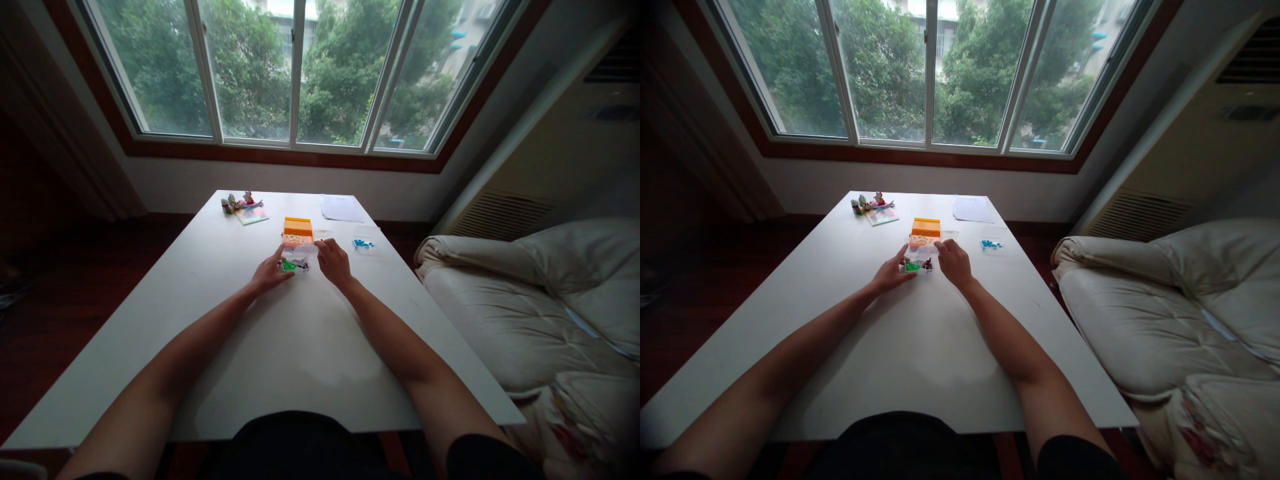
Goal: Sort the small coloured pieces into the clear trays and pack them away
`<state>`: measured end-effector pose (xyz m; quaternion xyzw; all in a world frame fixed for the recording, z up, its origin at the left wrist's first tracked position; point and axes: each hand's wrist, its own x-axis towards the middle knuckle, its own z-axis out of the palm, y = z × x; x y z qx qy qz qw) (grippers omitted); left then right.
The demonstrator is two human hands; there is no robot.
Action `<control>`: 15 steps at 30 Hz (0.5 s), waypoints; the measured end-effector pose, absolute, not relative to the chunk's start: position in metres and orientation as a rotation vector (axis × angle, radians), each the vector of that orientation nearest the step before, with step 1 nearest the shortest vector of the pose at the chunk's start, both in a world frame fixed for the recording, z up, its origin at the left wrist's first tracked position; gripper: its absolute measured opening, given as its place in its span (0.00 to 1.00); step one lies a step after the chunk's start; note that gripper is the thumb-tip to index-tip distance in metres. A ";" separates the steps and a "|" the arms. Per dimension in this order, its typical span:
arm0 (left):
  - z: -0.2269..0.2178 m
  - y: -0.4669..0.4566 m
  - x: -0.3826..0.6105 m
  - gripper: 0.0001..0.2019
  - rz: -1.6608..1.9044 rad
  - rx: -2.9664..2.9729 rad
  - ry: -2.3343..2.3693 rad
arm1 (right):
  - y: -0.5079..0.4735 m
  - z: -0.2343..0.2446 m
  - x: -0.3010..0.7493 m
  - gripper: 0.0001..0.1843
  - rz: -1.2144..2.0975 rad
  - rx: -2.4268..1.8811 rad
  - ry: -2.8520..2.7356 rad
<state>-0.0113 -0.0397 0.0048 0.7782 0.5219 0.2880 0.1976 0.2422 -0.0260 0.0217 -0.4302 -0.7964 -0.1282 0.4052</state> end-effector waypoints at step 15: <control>-0.002 -0.029 -0.025 0.50 0.857 2.086 1.608 | 0.016 -0.008 0.279 0.32 0.859 -1.253 -1.277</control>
